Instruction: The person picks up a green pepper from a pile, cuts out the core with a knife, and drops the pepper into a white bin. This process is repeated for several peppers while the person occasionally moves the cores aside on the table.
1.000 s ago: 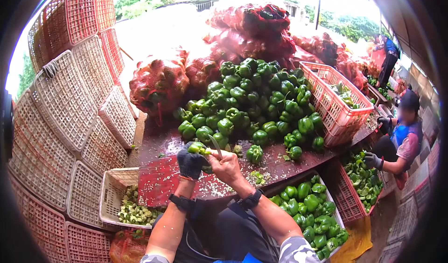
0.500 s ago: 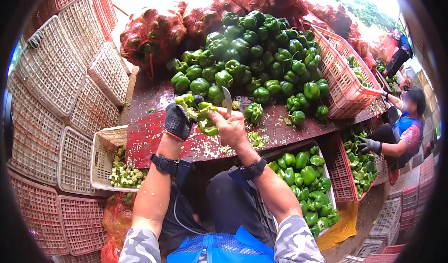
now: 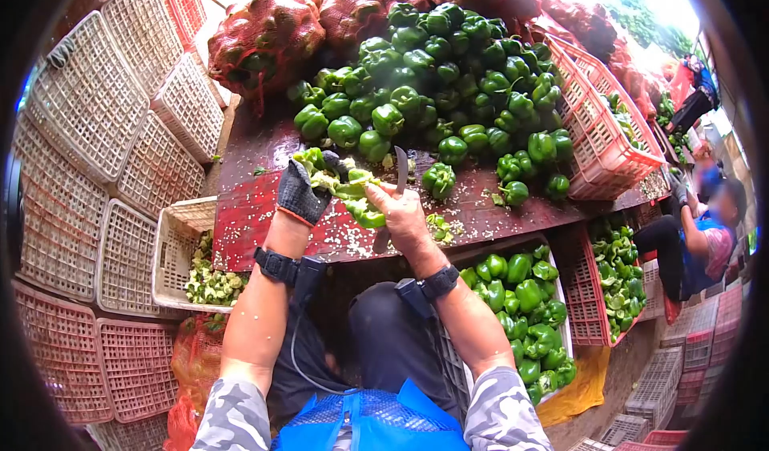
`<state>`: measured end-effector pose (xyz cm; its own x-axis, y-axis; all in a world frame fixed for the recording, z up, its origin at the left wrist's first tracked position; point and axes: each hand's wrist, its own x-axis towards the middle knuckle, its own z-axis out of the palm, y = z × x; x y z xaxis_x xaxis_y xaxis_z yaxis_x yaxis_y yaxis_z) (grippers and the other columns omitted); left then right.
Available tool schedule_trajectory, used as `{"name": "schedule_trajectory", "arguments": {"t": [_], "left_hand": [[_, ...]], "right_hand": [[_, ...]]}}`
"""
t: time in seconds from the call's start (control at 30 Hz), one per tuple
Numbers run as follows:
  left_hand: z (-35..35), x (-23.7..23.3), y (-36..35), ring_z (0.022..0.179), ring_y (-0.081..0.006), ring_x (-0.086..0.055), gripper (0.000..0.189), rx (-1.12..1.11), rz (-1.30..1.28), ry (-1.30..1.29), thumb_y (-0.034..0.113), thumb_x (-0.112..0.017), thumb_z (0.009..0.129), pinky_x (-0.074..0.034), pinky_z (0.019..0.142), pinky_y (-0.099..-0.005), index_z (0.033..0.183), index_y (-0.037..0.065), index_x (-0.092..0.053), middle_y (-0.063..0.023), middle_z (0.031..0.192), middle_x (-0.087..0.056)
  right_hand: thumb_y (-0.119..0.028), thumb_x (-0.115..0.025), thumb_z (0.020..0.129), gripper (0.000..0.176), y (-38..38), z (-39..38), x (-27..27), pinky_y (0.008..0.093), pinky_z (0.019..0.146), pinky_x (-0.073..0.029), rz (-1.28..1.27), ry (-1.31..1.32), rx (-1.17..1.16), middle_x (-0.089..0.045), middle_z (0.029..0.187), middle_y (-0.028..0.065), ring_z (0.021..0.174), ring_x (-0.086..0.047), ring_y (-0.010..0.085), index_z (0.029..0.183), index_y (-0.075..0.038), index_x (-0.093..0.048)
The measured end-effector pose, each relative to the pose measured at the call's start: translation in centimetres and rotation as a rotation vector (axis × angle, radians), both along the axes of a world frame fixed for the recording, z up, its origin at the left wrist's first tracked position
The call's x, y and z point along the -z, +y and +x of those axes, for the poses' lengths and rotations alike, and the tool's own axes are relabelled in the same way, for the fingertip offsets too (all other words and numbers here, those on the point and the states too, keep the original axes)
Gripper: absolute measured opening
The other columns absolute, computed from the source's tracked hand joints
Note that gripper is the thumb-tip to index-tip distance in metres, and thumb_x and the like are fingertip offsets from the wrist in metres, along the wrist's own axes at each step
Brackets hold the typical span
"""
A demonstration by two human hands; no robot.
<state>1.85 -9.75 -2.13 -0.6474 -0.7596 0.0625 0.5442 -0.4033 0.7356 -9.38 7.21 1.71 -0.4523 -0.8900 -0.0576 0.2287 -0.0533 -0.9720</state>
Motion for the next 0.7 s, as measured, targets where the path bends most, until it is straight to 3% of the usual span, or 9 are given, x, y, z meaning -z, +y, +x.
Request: {"name": "schedule_trajectory", "arguments": {"t": [0.07, 0.13, 0.23, 0.3, 0.4, 0.53, 0.57, 0.6, 0.7], "left_hand": [[0.0, 0.9, -1.2, 0.066, -0.0159, -0.064, 0.033, 0.003, 0.212, 0.062, 0.030, -0.048, 0.104, -0.051, 0.052, -0.0293, 0.098, 0.004, -0.068, -0.0066, 0.084, -0.070], [0.4, 1.2, -2.1, 0.080, -0.0281, -0.069, 0.040, -0.222, -0.365, -0.443, 0.040, -0.049, 0.101, -0.059, 0.075, -0.0418, 0.105, 0.003, -0.064, -0.0126, 0.089, -0.070], [2.3, -0.3, -4.4, 0.051, -0.0201, -0.061, 0.039, -0.288, -0.191, -0.215, 0.030, -0.047, 0.103, -0.045, 0.044, -0.0297, 0.084, 0.003, -0.069, -0.0079, 0.067, -0.066], [3.2, -1.7, -3.6, 0.055, -0.0226, -0.063, 0.034, -0.231, -0.040, -0.087, 0.029, -0.048, 0.103, -0.047, 0.045, -0.0296, 0.090, 0.004, -0.067, -0.0099, 0.069, -0.066], [3.7, -1.5, -2.4, 0.065, -0.0251, -0.065, 0.031, -0.010, 0.220, -0.023, 0.033, -0.047, 0.104, -0.053, 0.055, -0.0346, 0.107, 0.007, -0.062, -0.0114, 0.085, -0.067], [3.7, 0.5, -2.8, 0.077, -0.0223, -0.066, 0.029, 0.136, 0.293, 0.034, 0.033, -0.047, 0.104, -0.056, 0.066, -0.0354, 0.109, 0.009, -0.061, -0.0075, 0.096, -0.068], [3.8, 0.8, -3.1, 0.079, -0.0262, -0.067, 0.031, 0.213, 0.269, 0.060, 0.035, -0.046, 0.104, -0.056, 0.075, -0.0453, 0.106, 0.009, -0.063, -0.0089, 0.093, -0.069], [3.8, 1.5, -3.4, 0.082, -0.0302, -0.068, 0.033, 0.290, 0.246, 0.086, 0.037, -0.045, 0.104, -0.055, 0.084, -0.0551, 0.103, 0.010, -0.064, -0.0103, 0.090, -0.070], [3.0, 3.3, -4.0, 0.078, -0.0272, -0.067, 0.031, 0.412, 0.325, 0.138, 0.033, -0.042, 0.106, -0.055, 0.082, -0.0514, 0.102, 0.011, -0.064, -0.0087, 0.088, -0.069]], "right_hand": [[-0.021, -0.064, 0.099, 0.032, -0.5, 0.2, 1.0, 0.0222, 0.066, -0.052, -0.009, 0.052, 0.044, -0.074, 0.095, 0.0038, 0.076, -0.066, 0.0077, 0.120, 0.003, -0.068], [-0.019, -0.064, 0.099, 0.030, -0.6, 0.6, 1.2, 0.0222, 0.066, -0.052, -0.030, 0.062, 0.056, -0.074, 0.096, 0.0037, 0.076, -0.066, 0.0074, 0.120, 0.003, -0.068], [-0.014, -0.062, 0.099, 0.027, -0.3, 0.0, 2.0, 0.0220, 0.068, -0.053, -0.121, 0.124, 0.118, -0.074, 0.098, 0.0043, 0.076, -0.066, 0.0066, 0.118, 0.005, -0.069], [-0.014, -0.064, 0.097, 0.026, 0.0, -1.0, 2.1, 0.0231, 0.067, -0.053, -0.057, 0.142, 0.065, -0.074, 0.094, 0.0045, 0.074, -0.065, 0.0070, 0.114, 0.004, -0.071], [-0.024, -0.073, 0.089, 0.025, -1.3, -3.1, 5.1, 0.0326, 0.065, -0.053, 0.251, 0.600, -0.001, -0.074, 0.081, 0.0101, 0.071, -0.066, 0.0126, 0.103, -0.003, -0.077], [-0.037, -0.072, 0.087, 0.033, -3.2, -4.3, 7.5, 0.0405, 0.077, -0.055, 0.220, 1.040, 0.035, -0.073, 0.089, 0.0151, 0.085, -0.071, 0.0314, 0.102, -0.008, -0.076], [-0.039, -0.072, 0.086, 0.034, -3.3, -4.6, 7.6, 0.0418, 0.079, -0.055, 0.222, 1.165, 0.077, -0.073, 0.092, 0.0153, 0.089, -0.070, 0.0333, 0.102, -0.008, -0.075], [-0.040, -0.073, 0.085, 0.038, -3.1, -4.5, 7.2, 0.0425, 0.080, -0.055, 0.220, 1.261, 0.180, -0.072, 0.095, 0.0141, 0.090, -0.069, 0.0338, 0.102, -0.007, -0.073], [-0.037, -0.076, 0.084, 0.037, -2.4, -3.6, 3.4, 0.0395, 0.076, -0.055, -0.009, 1.240, 0.232, -0.070, 0.094, 0.0124, 0.084, -0.070, 0.0291, 0.104, -0.005, -0.072]]}}
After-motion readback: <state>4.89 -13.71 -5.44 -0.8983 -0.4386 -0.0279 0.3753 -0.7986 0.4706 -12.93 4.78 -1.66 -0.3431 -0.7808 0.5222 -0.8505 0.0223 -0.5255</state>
